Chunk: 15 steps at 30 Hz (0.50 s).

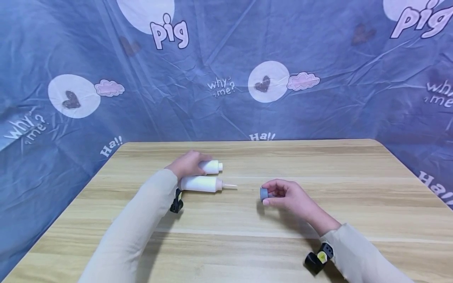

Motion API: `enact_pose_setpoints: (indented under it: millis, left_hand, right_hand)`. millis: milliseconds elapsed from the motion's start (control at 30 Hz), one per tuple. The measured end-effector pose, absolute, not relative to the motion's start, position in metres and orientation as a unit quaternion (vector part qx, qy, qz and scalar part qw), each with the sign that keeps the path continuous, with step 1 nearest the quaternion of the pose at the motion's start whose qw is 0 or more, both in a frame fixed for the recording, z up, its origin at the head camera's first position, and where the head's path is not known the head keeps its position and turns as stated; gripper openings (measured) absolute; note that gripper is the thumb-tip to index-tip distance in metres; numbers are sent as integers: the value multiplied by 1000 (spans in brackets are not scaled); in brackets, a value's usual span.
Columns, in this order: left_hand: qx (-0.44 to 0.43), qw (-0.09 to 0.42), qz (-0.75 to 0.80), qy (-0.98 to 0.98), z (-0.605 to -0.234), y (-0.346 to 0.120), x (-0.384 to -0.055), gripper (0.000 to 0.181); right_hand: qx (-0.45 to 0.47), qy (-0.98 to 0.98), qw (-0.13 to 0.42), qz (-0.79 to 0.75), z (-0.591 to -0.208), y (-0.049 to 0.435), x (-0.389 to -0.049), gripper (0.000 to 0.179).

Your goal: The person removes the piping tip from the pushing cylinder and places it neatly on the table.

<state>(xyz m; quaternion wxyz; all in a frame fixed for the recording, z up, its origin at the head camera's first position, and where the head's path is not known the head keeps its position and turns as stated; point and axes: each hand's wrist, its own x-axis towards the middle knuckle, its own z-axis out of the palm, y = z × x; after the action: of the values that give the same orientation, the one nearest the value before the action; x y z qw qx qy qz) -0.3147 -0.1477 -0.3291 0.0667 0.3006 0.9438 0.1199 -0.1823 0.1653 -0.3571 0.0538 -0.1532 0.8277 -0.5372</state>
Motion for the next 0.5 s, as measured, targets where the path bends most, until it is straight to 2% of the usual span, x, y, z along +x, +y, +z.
enact_pose_setpoints:
  millis: [500]
  left_hand:
    - [310,62,120,941,-326,-150,-313,56]
  right_hand:
    - [-150,829,57,-536,-355,165,-181,45]
